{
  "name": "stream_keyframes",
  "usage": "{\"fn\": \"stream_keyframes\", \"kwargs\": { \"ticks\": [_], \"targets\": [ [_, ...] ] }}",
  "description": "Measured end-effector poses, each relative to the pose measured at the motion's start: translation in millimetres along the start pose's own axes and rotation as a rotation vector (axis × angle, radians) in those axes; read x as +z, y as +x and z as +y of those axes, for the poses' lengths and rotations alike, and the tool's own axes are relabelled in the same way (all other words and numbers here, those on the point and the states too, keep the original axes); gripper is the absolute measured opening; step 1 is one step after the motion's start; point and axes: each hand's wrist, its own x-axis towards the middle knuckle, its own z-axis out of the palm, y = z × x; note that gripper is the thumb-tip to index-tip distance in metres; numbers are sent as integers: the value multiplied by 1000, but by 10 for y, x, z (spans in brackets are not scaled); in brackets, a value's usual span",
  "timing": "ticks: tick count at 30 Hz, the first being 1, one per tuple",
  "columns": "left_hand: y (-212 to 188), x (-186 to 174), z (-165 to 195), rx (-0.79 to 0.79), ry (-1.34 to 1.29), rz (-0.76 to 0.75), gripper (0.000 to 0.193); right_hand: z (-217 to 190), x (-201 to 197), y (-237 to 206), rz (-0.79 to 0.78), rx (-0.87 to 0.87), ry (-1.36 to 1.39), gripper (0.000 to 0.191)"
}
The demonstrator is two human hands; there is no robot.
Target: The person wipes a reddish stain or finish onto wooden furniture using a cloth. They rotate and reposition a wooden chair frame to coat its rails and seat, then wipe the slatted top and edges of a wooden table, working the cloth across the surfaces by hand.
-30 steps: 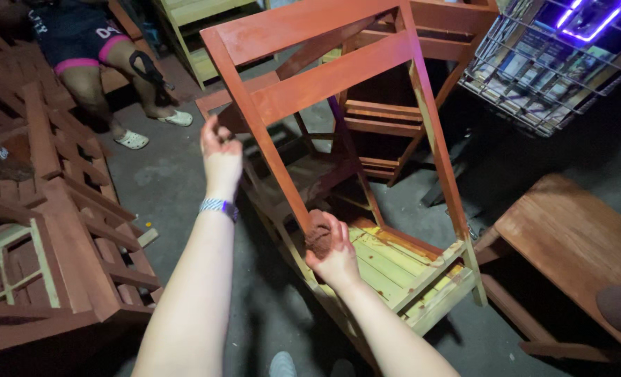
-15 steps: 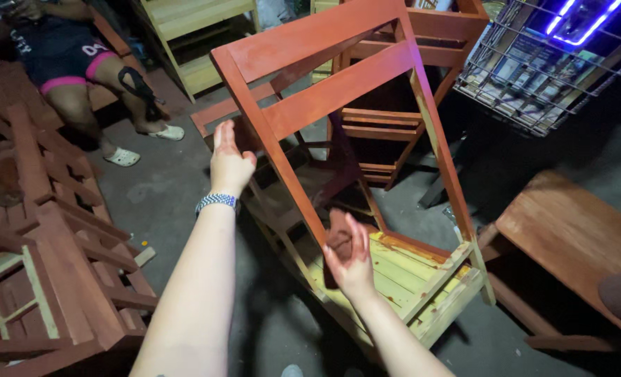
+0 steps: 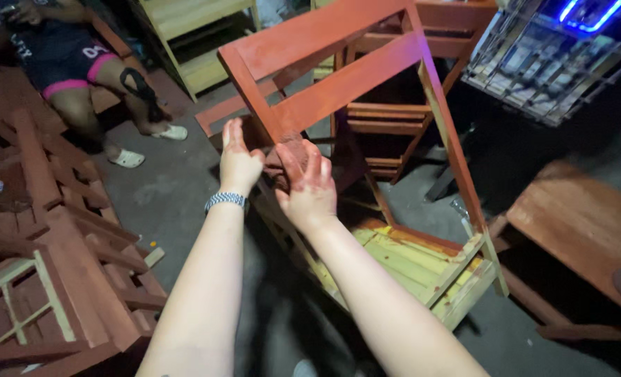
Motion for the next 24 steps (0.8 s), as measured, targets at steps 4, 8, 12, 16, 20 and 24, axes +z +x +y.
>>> {"fn": "stream_keyframes", "kwargs": {
  "ticks": [4, 8, 12, 16, 20, 24],
  "targets": [
    [48, -68, 122, -79, -22, -8, 79, 246, 53, -391, 55, -37, 15, 105],
    [44, -170, 310, -33, 17, 22, 79, 488, 70, -927, 38, -3, 21, 97],
    [40, -221, 420, -297, -81, -88, 76, 783, -105, -1501, -146, 94, 63, 91],
    [41, -173, 393, -75, 29, 8, 79, 944, -425, -1813, -294, 293, 30, 75],
    [26, -101, 312, -199, -6, -70, 81, 805, -613, -1439, -29, 275, 139, 70],
    [28, -70, 289, -77, -4, -34, 78, 410, -449, -520, 65, 59, 2, 87]
  ]
}}
